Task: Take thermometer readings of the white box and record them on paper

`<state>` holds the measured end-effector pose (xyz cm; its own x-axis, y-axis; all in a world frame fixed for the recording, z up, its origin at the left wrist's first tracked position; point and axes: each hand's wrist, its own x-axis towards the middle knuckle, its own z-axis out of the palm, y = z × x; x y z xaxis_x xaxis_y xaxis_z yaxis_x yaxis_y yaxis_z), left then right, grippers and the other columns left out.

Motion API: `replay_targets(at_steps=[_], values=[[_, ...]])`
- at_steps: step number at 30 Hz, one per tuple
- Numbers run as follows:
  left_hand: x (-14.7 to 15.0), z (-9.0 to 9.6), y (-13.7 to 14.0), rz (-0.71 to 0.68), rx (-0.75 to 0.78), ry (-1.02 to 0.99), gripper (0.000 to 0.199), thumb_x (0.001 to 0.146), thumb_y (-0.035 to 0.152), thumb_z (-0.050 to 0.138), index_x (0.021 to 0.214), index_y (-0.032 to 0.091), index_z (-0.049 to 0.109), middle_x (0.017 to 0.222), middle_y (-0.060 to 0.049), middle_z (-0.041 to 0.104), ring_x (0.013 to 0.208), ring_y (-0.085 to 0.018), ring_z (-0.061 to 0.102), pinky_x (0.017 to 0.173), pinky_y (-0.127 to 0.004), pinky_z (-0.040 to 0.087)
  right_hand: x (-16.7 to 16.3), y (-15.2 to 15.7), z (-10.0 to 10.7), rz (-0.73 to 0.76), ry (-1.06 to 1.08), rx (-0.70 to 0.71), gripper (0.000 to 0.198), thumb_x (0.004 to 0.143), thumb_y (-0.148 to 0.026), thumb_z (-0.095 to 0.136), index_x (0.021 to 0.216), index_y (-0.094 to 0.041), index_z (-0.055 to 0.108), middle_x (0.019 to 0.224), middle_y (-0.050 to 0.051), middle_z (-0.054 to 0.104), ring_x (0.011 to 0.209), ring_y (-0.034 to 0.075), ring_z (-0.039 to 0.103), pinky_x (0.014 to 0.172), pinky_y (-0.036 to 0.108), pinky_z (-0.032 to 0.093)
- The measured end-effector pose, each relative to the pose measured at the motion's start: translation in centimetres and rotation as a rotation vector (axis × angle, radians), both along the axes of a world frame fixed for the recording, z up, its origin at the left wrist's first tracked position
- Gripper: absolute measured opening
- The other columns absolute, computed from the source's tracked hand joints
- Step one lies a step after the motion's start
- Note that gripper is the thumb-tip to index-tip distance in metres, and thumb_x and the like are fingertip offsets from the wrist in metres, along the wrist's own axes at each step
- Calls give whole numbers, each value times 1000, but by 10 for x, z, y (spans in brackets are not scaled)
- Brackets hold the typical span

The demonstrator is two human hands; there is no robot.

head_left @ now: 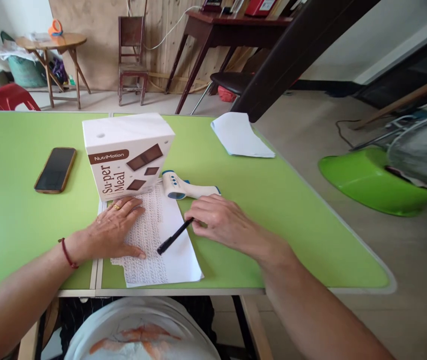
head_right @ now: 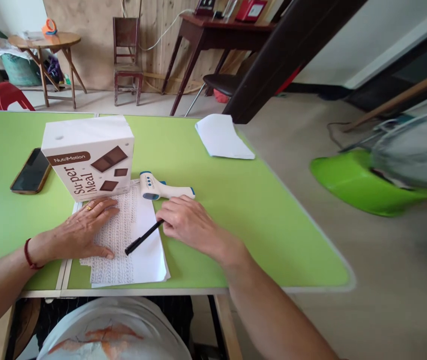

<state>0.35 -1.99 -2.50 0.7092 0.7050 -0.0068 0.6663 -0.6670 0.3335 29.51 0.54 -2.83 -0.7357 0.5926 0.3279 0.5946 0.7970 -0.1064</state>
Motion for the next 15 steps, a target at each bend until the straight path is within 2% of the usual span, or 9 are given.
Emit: replay_targets(at_steps=[3,7,9,12,15], values=[[-1,-2,0,7,-18,38,90,77,66,71,139,6,44,151,-26,38,143,-41,32,116,-57,32,-3,-2,10,-78,315,-97,15,76,-10,55,72,-23,61,68,0,65,65,17,59,62,32,45],[-1,-4,2,1,6,17,88,77,67,69,140,10,44,151,-24,39,142,-41,34,115,-56,34,-20,-10,17,-258,765,-423,7,73,-19,62,73,-23,57,65,-3,61,55,12,54,53,28,45],[-2,-5,4,-2,8,6,89,77,68,68,140,10,44,150,-25,39,141,-41,34,115,-57,34,-33,-14,14,-282,926,-585,4,74,-22,61,74,-22,57,61,-4,60,53,12,55,52,27,45],[-3,-6,5,-12,16,-11,88,78,69,66,140,10,45,149,-26,39,141,-42,35,113,-59,35,-50,-19,2,-284,1026,-789,5,74,-24,59,78,-21,60,58,-4,60,53,12,57,54,28,48],[-3,-6,4,-50,53,-39,78,81,65,66,138,14,49,148,-25,39,141,-43,33,111,-62,36,-58,-25,-13,-313,978,-846,7,73,-25,60,79,-21,58,57,-5,57,50,10,52,48,25,44]])
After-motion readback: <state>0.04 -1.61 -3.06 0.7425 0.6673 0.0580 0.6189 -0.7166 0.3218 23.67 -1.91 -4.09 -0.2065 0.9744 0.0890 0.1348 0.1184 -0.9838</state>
